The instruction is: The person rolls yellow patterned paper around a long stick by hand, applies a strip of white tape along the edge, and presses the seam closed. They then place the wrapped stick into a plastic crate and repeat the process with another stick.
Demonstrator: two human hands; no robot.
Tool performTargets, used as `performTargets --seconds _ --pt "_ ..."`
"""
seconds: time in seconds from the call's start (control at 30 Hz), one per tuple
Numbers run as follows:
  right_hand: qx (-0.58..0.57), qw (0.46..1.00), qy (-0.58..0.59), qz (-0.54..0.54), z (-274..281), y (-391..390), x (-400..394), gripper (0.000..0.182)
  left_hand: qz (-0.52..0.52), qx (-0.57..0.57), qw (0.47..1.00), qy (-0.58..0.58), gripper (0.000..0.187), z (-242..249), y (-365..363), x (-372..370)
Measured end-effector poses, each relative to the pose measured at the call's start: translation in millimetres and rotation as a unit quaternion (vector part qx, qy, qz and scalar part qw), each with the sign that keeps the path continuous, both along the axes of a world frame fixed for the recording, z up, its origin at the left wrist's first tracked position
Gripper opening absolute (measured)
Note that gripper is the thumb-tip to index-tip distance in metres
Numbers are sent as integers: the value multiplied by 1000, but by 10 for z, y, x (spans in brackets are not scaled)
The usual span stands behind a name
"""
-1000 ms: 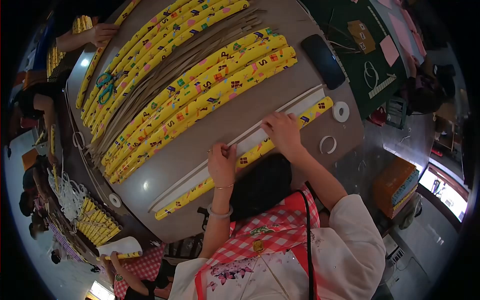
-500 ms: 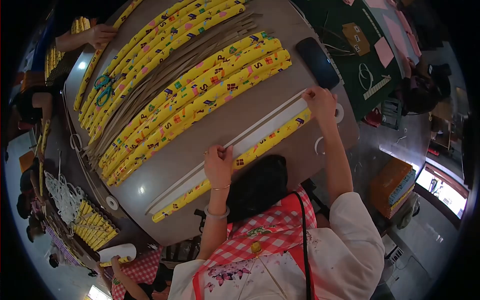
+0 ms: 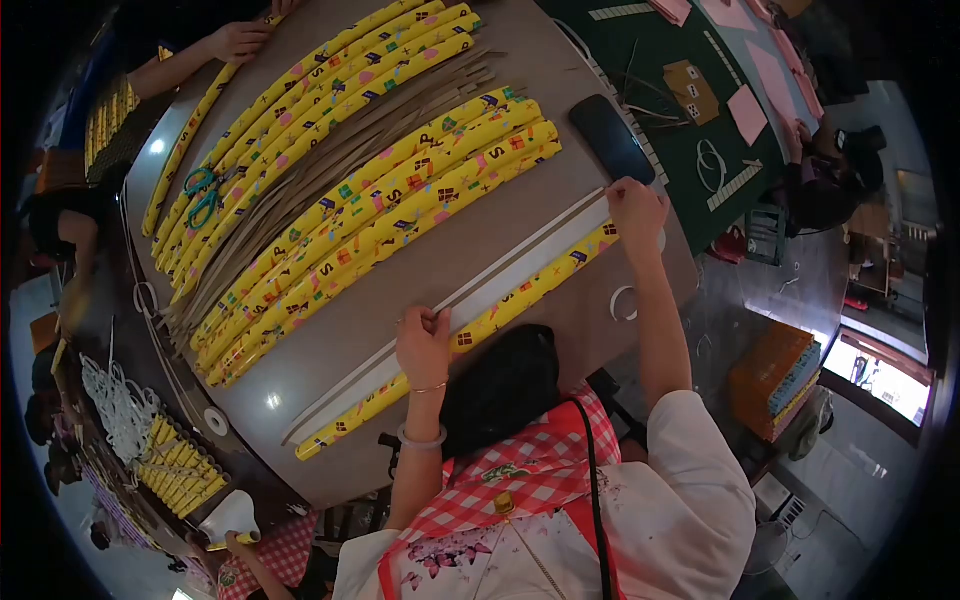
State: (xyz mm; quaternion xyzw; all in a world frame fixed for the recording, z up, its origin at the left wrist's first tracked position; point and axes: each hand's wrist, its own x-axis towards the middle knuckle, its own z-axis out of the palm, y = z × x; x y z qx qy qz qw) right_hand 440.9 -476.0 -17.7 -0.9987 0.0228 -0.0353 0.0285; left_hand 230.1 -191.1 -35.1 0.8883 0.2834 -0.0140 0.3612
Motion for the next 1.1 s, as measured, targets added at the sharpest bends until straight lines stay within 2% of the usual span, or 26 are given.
performTargets --seconds 0.07,0.2,0.27,0.37,0.43,0.5,0.57,0.6,0.7,0.77,0.8,0.9,1.0,1.03,1.1 --pt "72 995 -63 6 73 -57 -77 10 4 -1 1000 -7 25 -7 -3 -3" --pt "104 988 -113 33 289 -85 -347 8 -1 18 999 -32 26 -35 -14 -24" --pt "227 963 -110 96 366 -17 -562 5 2 45 998 -52 27 -65 -8 -33" --pt "235 949 -59 203 516 367 -968 7 17 39 998 -38 28 -31 -29 -18" --pt "233 909 29 343 552 634 -1187 16 21 -4 1000 -17 24 -19 -64 -16" --pt "235 878 62 413 501 807 -1277 20 19 29 999 -9 24 -63 -93 -17" --pt "223 850 92 468 450 962 -1332 27 42 57 994 -82 22 -62 -140 -27" --pt "237 830 101 495 404 979 -1350 27 53 62 994 -72 21 -57 -179 -29" --pt "220 812 141 522 254 990 -1346 30 55 48 995 -61 20 -20 -174 -10" --pt "203 827 179 493 223 998 -1311 35 58 68 994 -71 20 -25 -195 -9" --pt "207 815 178 512 218 1005 -1301 35 54 48 997 -32 20 -14 -207 5" --pt "166 811 171 534 231 1037 -1290 42 48 65 996 -28 19 -105 -249 -9" --pt "159 811 181 533 261 1059 -1299 40 37 83 992 -88 18 -100 -244 -67" --pt "156 809 181 537 236 1047 -1294 39 36 59 996 -48 18 -145 -252 -48" --pt "148 809 186 538 266 1063 -1308 38 51 59 995 -64 17 -211 -253 -57"
